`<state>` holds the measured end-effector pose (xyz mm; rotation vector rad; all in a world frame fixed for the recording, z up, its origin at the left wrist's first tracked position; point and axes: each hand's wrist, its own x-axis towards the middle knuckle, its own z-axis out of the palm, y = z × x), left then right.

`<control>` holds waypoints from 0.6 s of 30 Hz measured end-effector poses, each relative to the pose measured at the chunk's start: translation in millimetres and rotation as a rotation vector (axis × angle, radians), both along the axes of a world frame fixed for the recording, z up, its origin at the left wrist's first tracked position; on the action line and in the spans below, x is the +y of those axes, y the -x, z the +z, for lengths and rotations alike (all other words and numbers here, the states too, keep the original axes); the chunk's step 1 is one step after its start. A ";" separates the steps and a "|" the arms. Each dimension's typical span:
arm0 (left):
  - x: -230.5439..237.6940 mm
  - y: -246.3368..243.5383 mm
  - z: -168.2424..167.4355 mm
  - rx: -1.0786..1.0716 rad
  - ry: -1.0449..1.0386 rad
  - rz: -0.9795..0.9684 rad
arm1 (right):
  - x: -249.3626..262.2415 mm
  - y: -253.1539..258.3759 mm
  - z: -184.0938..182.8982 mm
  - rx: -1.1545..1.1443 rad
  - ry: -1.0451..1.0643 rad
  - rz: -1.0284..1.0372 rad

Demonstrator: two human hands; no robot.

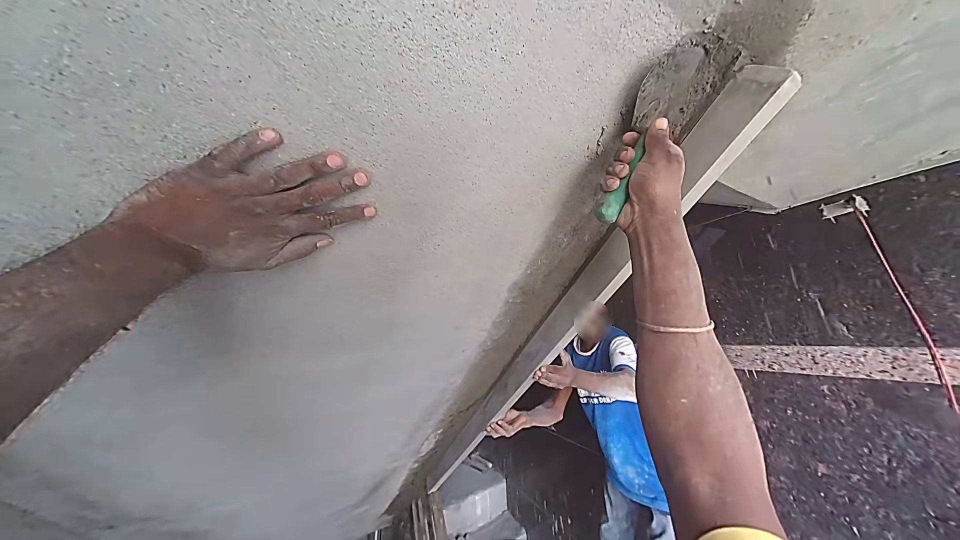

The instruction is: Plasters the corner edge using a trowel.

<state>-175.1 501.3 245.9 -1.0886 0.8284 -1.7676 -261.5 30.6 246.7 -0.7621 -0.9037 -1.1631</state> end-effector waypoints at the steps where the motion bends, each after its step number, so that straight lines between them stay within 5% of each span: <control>1: 0.0 -0.9 1.0 -0.001 0.000 0.001 | 1.5 -1.6 -3.9 -0.005 0.024 -0.023; 14: -24.8 38.6 -24.6 0.116 0.171 0.126 | 17.4 -21.7 -8.7 0.003 -0.036 0.101; 18: -29.8 42.3 -25.2 0.130 0.151 0.065 | 56.5 -34.9 -51.8 -0.054 0.243 0.020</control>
